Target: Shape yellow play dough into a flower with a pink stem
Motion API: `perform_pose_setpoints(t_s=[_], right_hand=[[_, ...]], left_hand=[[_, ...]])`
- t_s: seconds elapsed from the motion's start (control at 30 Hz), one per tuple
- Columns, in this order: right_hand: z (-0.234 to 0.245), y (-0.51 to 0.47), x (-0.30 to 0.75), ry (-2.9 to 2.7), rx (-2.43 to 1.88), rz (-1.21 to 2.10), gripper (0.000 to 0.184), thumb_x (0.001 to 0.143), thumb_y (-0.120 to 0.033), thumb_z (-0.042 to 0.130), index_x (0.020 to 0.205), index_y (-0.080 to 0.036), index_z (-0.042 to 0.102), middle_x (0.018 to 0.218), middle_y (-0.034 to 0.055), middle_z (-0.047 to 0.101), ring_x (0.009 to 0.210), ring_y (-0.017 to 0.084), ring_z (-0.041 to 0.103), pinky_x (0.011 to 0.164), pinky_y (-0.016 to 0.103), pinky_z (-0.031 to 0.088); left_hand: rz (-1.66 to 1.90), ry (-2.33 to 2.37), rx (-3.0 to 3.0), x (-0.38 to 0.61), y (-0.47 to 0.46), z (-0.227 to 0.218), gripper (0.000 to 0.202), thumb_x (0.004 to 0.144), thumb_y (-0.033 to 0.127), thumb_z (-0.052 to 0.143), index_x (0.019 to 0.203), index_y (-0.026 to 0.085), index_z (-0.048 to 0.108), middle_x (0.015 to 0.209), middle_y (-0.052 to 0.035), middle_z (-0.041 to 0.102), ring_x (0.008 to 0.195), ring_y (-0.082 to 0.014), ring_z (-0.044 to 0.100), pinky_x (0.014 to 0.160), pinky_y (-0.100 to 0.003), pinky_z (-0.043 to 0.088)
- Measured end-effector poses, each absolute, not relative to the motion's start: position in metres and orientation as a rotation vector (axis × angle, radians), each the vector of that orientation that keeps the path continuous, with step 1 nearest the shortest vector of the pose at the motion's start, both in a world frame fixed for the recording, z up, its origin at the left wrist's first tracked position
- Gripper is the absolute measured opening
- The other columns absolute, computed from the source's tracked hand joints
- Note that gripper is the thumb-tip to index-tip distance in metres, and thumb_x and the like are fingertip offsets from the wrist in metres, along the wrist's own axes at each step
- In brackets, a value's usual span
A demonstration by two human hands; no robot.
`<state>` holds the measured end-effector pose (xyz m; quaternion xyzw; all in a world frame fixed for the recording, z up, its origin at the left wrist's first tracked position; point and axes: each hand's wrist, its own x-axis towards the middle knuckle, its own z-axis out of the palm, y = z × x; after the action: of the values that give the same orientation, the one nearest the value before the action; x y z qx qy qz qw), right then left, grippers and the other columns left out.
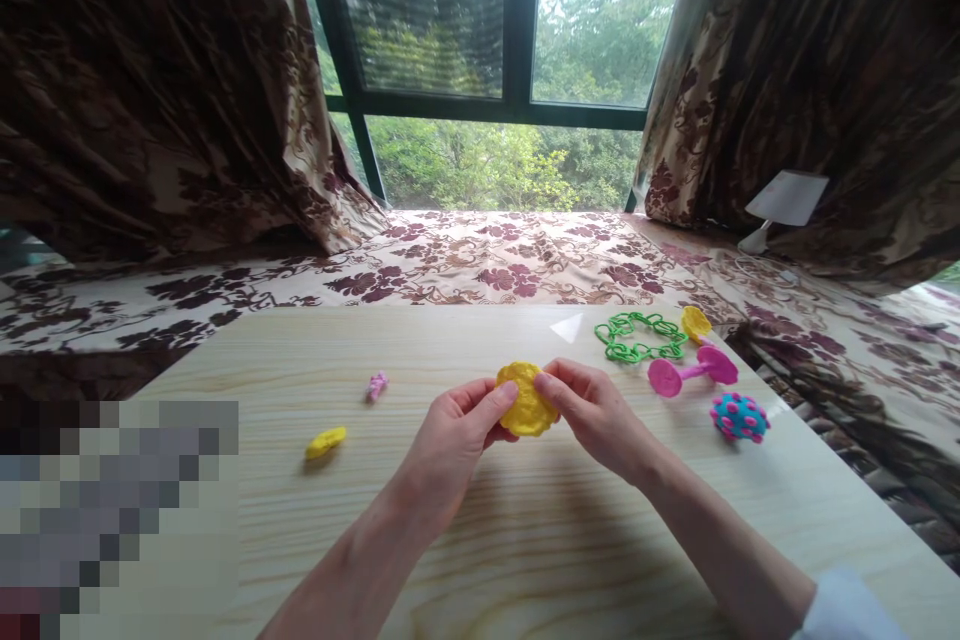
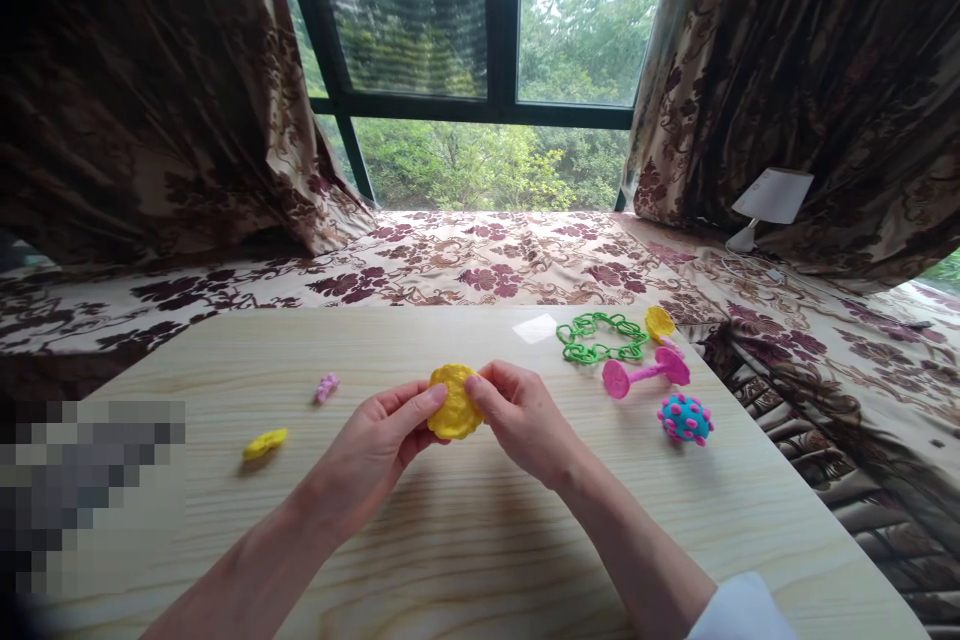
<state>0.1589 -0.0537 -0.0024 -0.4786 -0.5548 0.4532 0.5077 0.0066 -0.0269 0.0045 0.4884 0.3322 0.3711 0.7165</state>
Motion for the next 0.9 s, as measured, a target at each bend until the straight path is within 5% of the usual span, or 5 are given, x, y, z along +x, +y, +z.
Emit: perform_pose_setpoints(t_s=[0.17,0.53,0.9], right_hand=[[-0.009,-0.055,0.153,-1.291,-1.152,1.062,0.028,0.084,-0.038,0.046,0.067,-0.017,0.046,0.060,-0.0039,0.043,0.053,0.009,0.038,0.049,0.020,0.033],[0.001,-0.053,0.160,-1.440,-1.228,0.956,0.040,0.087,-0.044,0.037,0.060,-0.017,0.049,0.057,-0.0019,0.045,0.055,0.011,0.043,0.052,0.022,0.034],[-0.004,-0.056,0.157,-1.416,-1.246,0.963,0.028,0.086,-0.036,0.043,0.067,-0.016,0.051,0.061,-0.0022,0.047,0.058,0.011,0.044,0.052,0.022,0.035]], left_hand=[[0.819,0.727,1.133,0.005,-0.028,0.004,0.028,0.076,0.032,0.058,0.095,0.015,0.067,0.082,-0.0065,0.067,0.078,-0.0167,0.057,0.077,-0.029,0.043],[0.848,0.836,1.102,0.004,-0.022,0.001,0.032,0.072,0.036,0.061,0.096,0.016,0.065,0.084,-0.0063,0.067,0.074,-0.0160,0.058,0.066,-0.026,0.045],[0.798,0.747,1.097,0.006,-0.027,0.001,0.026,0.078,0.033,0.056,0.092,0.014,0.068,0.080,-0.0062,0.066,0.071,-0.0121,0.053,0.065,-0.023,0.044]])
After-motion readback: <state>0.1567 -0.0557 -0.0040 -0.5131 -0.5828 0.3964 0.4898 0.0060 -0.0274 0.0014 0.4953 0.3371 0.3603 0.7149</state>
